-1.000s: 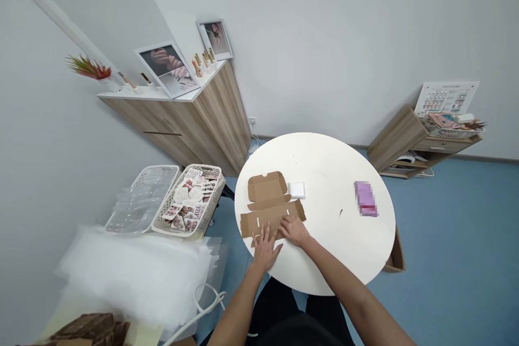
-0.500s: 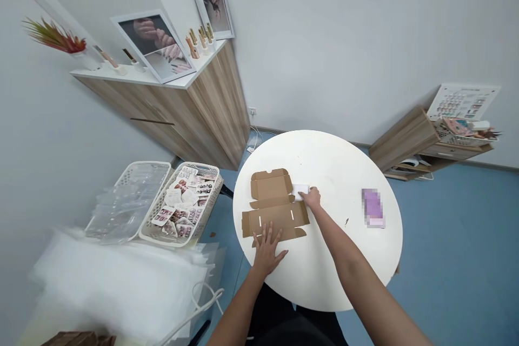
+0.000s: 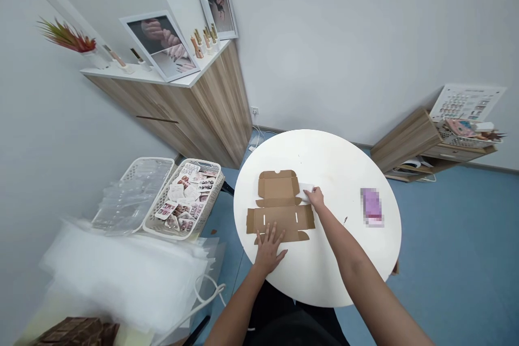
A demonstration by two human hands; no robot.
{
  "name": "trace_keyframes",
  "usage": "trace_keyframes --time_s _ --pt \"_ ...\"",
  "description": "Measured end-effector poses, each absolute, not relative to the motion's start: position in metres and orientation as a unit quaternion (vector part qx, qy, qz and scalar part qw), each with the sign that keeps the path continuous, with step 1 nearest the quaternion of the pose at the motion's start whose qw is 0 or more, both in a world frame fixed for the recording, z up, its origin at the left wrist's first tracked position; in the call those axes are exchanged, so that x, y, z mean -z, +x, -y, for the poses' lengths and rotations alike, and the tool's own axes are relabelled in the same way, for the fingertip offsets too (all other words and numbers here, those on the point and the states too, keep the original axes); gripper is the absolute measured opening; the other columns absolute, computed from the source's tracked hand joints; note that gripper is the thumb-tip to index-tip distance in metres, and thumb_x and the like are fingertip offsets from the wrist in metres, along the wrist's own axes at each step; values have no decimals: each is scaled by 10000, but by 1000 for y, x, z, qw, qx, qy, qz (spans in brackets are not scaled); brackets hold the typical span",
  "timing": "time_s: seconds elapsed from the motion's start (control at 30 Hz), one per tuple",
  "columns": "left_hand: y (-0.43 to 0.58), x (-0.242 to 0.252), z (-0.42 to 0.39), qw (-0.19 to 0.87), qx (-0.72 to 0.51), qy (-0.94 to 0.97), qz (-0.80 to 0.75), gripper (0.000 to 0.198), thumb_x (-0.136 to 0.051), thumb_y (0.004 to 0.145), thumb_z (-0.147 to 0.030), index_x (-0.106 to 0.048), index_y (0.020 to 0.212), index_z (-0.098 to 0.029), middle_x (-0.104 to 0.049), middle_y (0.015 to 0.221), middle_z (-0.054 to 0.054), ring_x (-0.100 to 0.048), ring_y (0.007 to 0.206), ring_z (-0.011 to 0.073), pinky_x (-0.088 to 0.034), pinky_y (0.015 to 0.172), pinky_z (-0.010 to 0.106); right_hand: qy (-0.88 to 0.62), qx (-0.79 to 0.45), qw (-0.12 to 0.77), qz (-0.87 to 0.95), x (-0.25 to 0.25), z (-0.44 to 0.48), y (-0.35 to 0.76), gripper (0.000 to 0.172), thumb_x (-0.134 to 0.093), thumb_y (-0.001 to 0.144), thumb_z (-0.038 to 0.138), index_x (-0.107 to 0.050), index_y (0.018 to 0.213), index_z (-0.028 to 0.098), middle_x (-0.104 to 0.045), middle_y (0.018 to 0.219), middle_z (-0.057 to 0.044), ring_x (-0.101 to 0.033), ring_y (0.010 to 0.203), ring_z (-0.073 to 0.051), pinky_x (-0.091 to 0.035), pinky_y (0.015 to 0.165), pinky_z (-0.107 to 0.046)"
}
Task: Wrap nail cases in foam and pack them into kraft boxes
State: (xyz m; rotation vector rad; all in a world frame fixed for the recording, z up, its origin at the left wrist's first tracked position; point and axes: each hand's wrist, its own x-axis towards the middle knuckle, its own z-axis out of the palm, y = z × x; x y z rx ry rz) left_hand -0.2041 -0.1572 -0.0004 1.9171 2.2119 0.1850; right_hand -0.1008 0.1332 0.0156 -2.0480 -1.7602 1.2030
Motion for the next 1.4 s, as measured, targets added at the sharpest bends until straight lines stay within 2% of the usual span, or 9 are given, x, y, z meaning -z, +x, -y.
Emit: trace_keyframes --time_s 0.27,0.47,0.63,0.73,0.83,0.93,1.13,1.27,1.4 --pt "-159 4 165 90 -63 680 -725 613 -470 930 -400 -256 1504 -368 -235 1596 78 -198 1451 368 -128 1097 711 -745 -349 123 555 -21 -129 -43 508 -588 794 466 -535 1149 107 -615 1170 -198 -595 1055 -282 -439 837 -318" --pt "-145 11 157 91 -49 719 -687 486 -407 953 -256 -418 1437 -311 -423 1506 75 -401 1362 317 -265 1115 600 -758 -282 163 565 -28 -117 -16 552 -554 822 489 -520 1202 89 -532 1235 -234 -495 1146 -339 -399 906 -388" --pt "-152 -1 141 102 -43 736 -668 397 -408 941 -144 -555 1293 -254 -538 1396 82 -480 1284 280 -301 1106 559 -583 -194 205 762 -42 -87 -3 381 -446 900 348 -515 1212 141 -542 1199 -158 -459 1112 -317 -381 915 -427" --pt "-159 -19 122 146 -34 737 -659 340 -407 908 -64 -649 1089 -219 -631 1244 79 -568 1160 238 -309 1102 517 -465 -195 152 850 -49 -67 -9 293 -426 889 207 -537 1159 179 -575 1148 -111 -474 1062 -273 -387 907 -393" --pt "-161 -40 104 200 5 711 -675 332 -393 875 -13 -671 885 -196 -697 1012 58 -641 995 209 -305 1098 483 -398 -195 94 892 -51 -55 -24 306 -446 848 123 -534 1135 183 -565 1190 -108 -469 1090 -260 -385 927 -376" --pt "-155 -56 93 224 49 676 -700 331 -401 816 31 -662 833 -173 -704 894 56 -668 884 202 -315 1081 462 -466 -202 75 858 -50 -54 -38 331 -466 807 95 -508 1128 167 -539 1186 -131 -491 1069 -260 -407 901 -366" --pt "-145 -61 88 228 69 654 -718 281 -445 795 5 -663 890 -144 -707 921 99 -678 859 238 -340 1043 522 -655 -301 105 685 -43 -64 -47 311 -496 796 151 -458 1105 171 -563 1124 -143 -565 1015 -267 -441 834 -340" --pt "-151 -60 87 230 81 675 -697 329 -418 809 31 -682 861 -159 -715 857 90 -670 871 229 -265 1093 558 -680 -381 75 623 -39 -72 -49 330 -485 839 213 -435 1164 201 -649 988 -85 -635 866 -229 -466 716 -310" --pt "-157 -60 87 206 92 704 -673 308 -471 800 20 -709 840 -172 -715 826 98 -635 963 249 -158 1132 600 -667 -400 69 625 -36 -78 -48 297 -512 843 254 -517 1133 188 -679 1032 -101 -650 920 -230 -476 726 -296"
